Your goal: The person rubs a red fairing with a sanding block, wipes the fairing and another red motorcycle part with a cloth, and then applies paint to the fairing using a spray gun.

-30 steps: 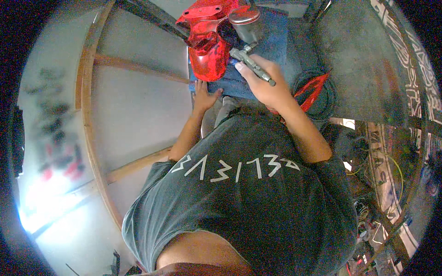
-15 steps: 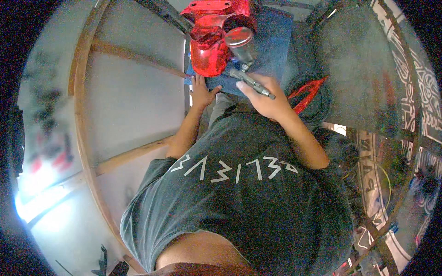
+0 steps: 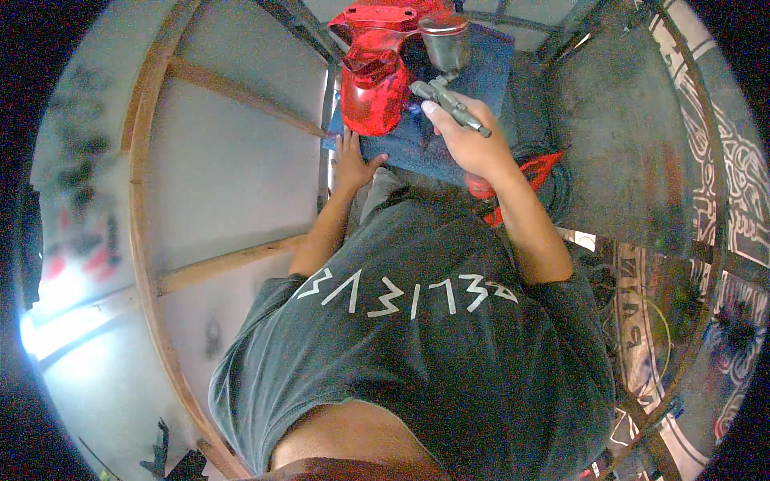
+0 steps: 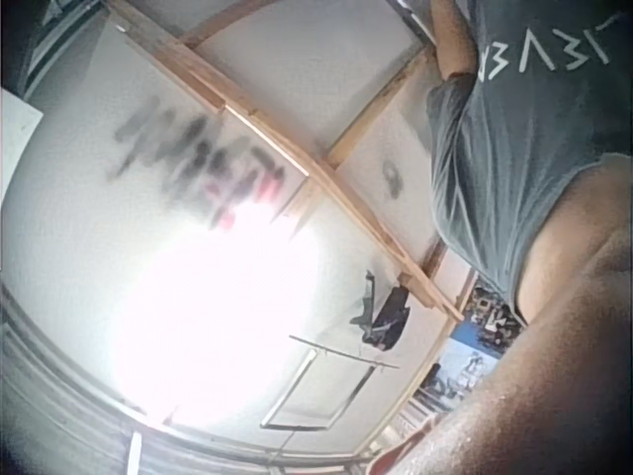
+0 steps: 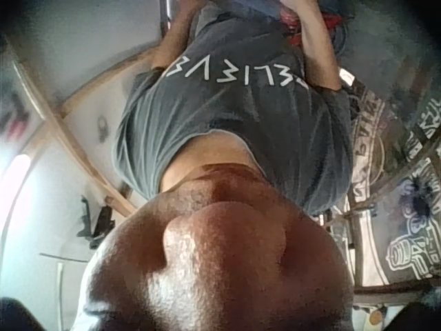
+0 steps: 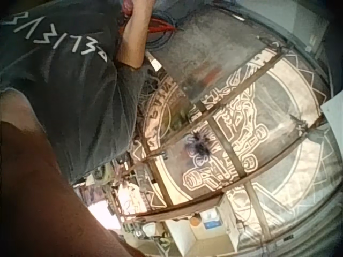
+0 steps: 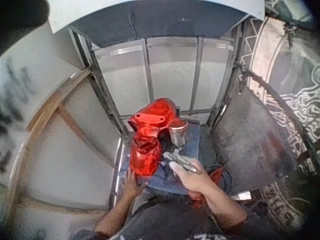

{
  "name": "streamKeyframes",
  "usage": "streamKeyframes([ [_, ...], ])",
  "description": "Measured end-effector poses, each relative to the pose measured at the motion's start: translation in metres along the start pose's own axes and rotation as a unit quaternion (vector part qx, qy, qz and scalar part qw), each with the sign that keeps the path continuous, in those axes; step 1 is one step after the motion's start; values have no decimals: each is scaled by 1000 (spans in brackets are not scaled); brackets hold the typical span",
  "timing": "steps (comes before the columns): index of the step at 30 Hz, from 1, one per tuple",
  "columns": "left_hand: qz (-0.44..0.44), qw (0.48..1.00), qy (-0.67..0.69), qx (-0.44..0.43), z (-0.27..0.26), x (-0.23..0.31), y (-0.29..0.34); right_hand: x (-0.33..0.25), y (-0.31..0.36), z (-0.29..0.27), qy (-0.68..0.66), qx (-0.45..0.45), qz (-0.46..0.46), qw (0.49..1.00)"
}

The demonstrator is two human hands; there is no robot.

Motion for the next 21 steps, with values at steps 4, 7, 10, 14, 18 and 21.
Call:
streamKeyframes([
  [4,25,999,17,31,7,-7,-6,1,5,7,-9,-17,-9,1000],
  [7,36,998,28,45,11,-10,-8,1,9,11,-13,-24,-4,1000],
  [10,35,998,22,43,9,-7,-8,9,16,17,-34,-36,17,999],
  [14,43,997,30,53,9,-9,-8,4,26,23,-24,-55,-10,998],
  [18,12,1000,3,26,6,-5,-4,16,37,28,-14,-85,12,996],
  [21,-6,1000,-8,8,5,-4,-2,32,47,34,19,-128,63,990],
])
Point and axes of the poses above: each hand's wrist, its own y-axis away from the middle knuckle, its own z-axis out of the palm, x = y × z, the point moved 10 cm from there along -y, towards the middle knuckle, and after that the axes turned 13 degrees about -z, right-handed, at the moved point
